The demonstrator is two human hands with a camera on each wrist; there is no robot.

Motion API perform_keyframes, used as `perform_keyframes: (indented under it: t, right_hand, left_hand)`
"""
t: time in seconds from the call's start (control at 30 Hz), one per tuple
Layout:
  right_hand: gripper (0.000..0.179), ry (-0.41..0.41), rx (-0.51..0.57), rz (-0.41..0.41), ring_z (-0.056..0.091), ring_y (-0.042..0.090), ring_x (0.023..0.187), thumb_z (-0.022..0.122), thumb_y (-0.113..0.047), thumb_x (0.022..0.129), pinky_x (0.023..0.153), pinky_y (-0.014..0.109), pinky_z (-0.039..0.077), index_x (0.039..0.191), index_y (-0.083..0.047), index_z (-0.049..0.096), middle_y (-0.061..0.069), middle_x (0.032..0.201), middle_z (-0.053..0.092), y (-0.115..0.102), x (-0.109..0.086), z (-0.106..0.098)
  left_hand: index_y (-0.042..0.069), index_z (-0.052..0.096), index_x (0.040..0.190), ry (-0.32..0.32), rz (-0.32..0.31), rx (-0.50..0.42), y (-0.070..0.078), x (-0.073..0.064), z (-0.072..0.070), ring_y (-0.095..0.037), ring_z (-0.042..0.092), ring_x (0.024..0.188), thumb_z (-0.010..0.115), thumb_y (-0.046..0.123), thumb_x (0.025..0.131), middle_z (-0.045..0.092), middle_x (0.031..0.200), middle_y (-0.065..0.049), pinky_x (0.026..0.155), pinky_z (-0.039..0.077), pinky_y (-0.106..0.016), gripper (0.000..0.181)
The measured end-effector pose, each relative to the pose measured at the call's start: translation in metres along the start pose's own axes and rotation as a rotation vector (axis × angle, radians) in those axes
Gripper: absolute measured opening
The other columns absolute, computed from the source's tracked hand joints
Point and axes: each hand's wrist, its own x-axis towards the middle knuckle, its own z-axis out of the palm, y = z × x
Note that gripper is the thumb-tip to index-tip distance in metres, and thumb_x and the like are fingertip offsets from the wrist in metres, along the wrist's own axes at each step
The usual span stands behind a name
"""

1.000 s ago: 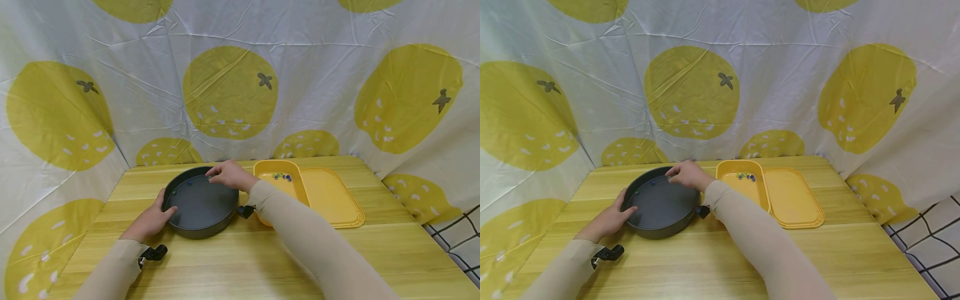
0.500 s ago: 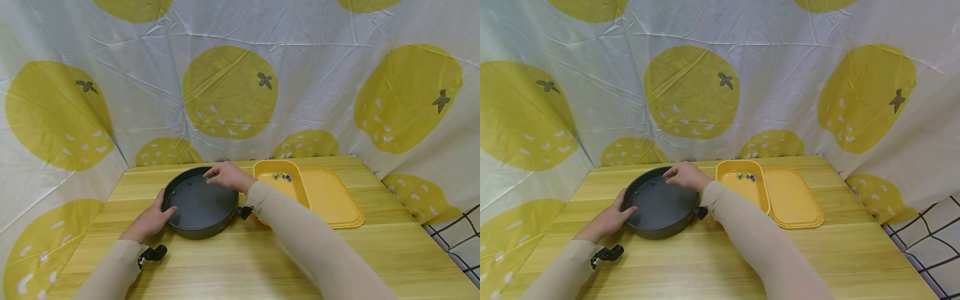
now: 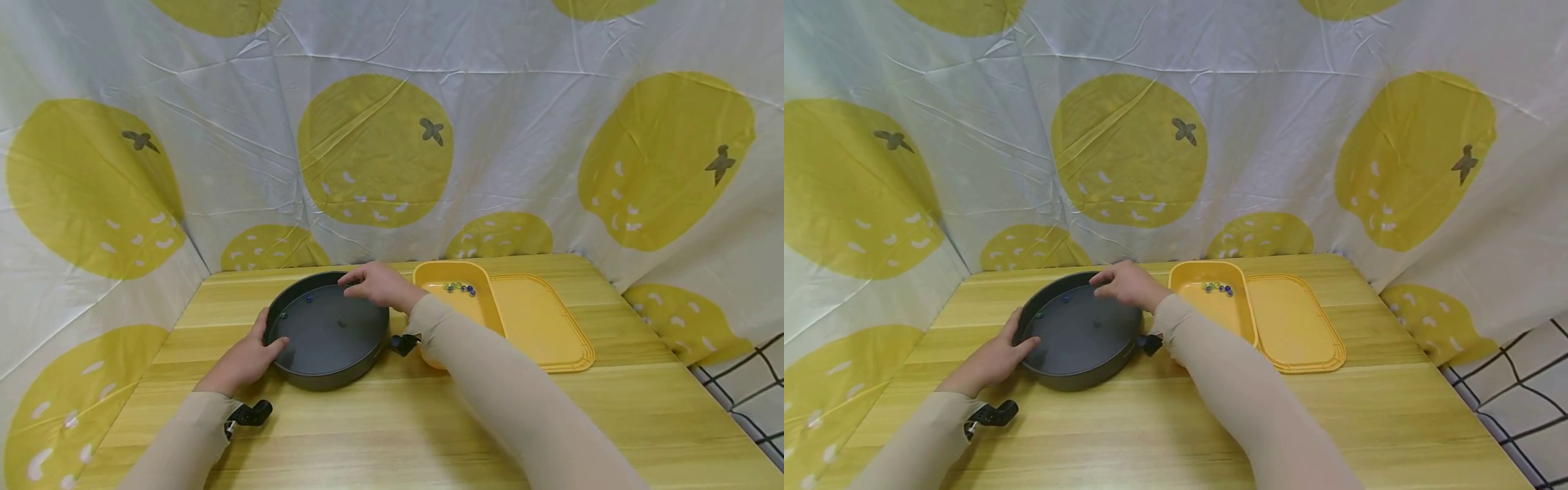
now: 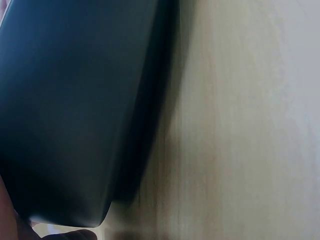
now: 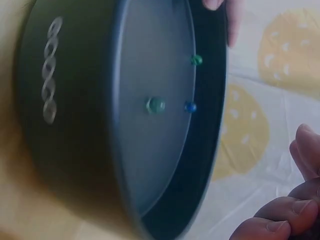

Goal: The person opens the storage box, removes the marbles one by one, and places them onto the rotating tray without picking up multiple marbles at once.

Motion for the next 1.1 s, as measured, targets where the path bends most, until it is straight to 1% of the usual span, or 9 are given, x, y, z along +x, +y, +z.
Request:
perform_keyframes:
  t: [0.2, 0.43, 0.53, 0.6, 0.67, 0.73, 0.8, 0.93, 1.1]
  right_hand:
    - [0.039, 0.050, 0.099, 0.053, 0.062, 0.031, 0.134, 0.066, -0.027, 0.105, 0.108, 0.044, 0.053, 0.143, -0.017, 0.068, 0.008, 0.156, 0.058, 0.027, -0.009, -0.022]
    - [0.042, 0.145, 0.160, 0.133, 0.049, 0.038, 0.147, 0.064, -0.027, 0.106, 0.117, 0.053, 0.046, 0.145, -0.012, 0.065, 0.013, 0.162, 0.049, 0.076, -0.018, -0.048]
    - [0.042, 0.189, 0.178, 0.164, 0.058, 0.034, 0.138, 0.064, -0.026, 0.106, 0.112, 0.051, 0.050, 0.145, -0.011, 0.065, 0.013, 0.158, 0.054, 0.097, -0.022, -0.057]
    - [0.042, 0.229, 0.189, 0.186, 0.069, 0.028, 0.105, 0.065, -0.026, 0.105, 0.095, 0.044, 0.058, 0.144, -0.011, 0.066, 0.017, 0.142, 0.066, 0.108, -0.025, -0.061]
    - [0.041, 0.257, 0.189, 0.207, 0.061, 0.017, 0.075, 0.065, -0.027, 0.105, 0.075, 0.036, 0.056, 0.144, -0.011, 0.066, 0.017, 0.127, 0.071, 0.116, -0.028, -0.065]
    - [0.041, 0.275, 0.191, 0.235, 0.042, 0.012, 0.058, 0.065, -0.027, 0.105, 0.063, 0.032, 0.047, 0.143, -0.011, 0.066, 0.020, 0.120, 0.072, 0.125, -0.031, -0.068]
    - [0.042, 0.272, 0.166, 0.258, 0.040, 0.010, 0.056, 0.064, -0.027, 0.106, 0.064, 0.031, 0.045, 0.145, -0.009, 0.065, 0.018, 0.134, 0.069, 0.131, -0.034, -0.070]
    - [0.043, 0.278, 0.065, 0.299, 0.053, 0.012, 0.069, 0.062, -0.026, 0.106, 0.076, 0.034, 0.052, 0.145, -0.007, 0.064, 0.018, 0.150, 0.061, 0.141, -0.039, -0.072]
    - [0.043, 0.287, -0.011, 0.349, 0.068, 0.023, 0.097, 0.064, -0.024, 0.105, 0.095, 0.039, 0.054, 0.143, -0.005, 0.065, 0.018, 0.143, 0.066, 0.148, -0.041, -0.070]
  left_hand:
    - [0.009, -0.010, 0.169, -0.001, 0.004, -0.003, -0.003, 0.001, 0.000, -0.060, 0.036, 0.148, 0.047, 0.056, 0.108, 0.026, 0.165, -0.039, 0.116, 0.036, -0.072, 0.096]
    - [0.009, -0.010, 0.169, -0.005, 0.004, -0.010, -0.004, 0.000, -0.001, -0.060, 0.035, 0.148, 0.047, 0.056, 0.108, 0.025, 0.165, -0.038, 0.117, 0.034, -0.071, 0.096]
    - [0.009, -0.011, 0.169, -0.011, 0.001, -0.003, -0.002, 0.000, -0.001, -0.060, 0.036, 0.147, 0.047, 0.055, 0.108, 0.024, 0.166, -0.039, 0.116, 0.036, -0.072, 0.096]
    - [0.009, -0.012, 0.169, -0.014, -0.001, -0.002, -0.001, -0.001, -0.001, -0.060, 0.036, 0.147, 0.047, 0.055, 0.108, 0.023, 0.166, -0.039, 0.116, 0.036, -0.072, 0.096]
    - [0.010, -0.012, 0.169, -0.014, -0.001, -0.002, -0.001, -0.001, -0.001, -0.060, 0.036, 0.147, 0.047, 0.055, 0.109, 0.023, 0.166, -0.039, 0.116, 0.036, -0.072, 0.096]
    - [0.010, -0.012, 0.169, -0.013, 0.001, -0.001, -0.001, -0.001, -0.001, -0.060, 0.036, 0.148, 0.047, 0.055, 0.108, 0.023, 0.166, -0.039, 0.116, 0.035, -0.072, 0.096]
    - [0.010, -0.012, 0.169, -0.011, 0.004, -0.002, -0.001, 0.000, -0.001, -0.060, 0.036, 0.148, 0.047, 0.055, 0.109, 0.024, 0.166, -0.038, 0.117, 0.035, -0.072, 0.096]
    - [0.011, -0.012, 0.169, -0.012, 0.004, -0.006, -0.001, 0.000, -0.001, -0.059, 0.035, 0.148, 0.047, 0.056, 0.108, 0.024, 0.166, -0.038, 0.117, 0.034, -0.072, 0.096]
    - [0.011, -0.012, 0.169, -0.016, 0.002, -0.012, 0.001, 0.000, -0.001, -0.059, 0.033, 0.149, 0.047, 0.056, 0.108, 0.022, 0.167, -0.037, 0.118, 0.033, -0.072, 0.096]
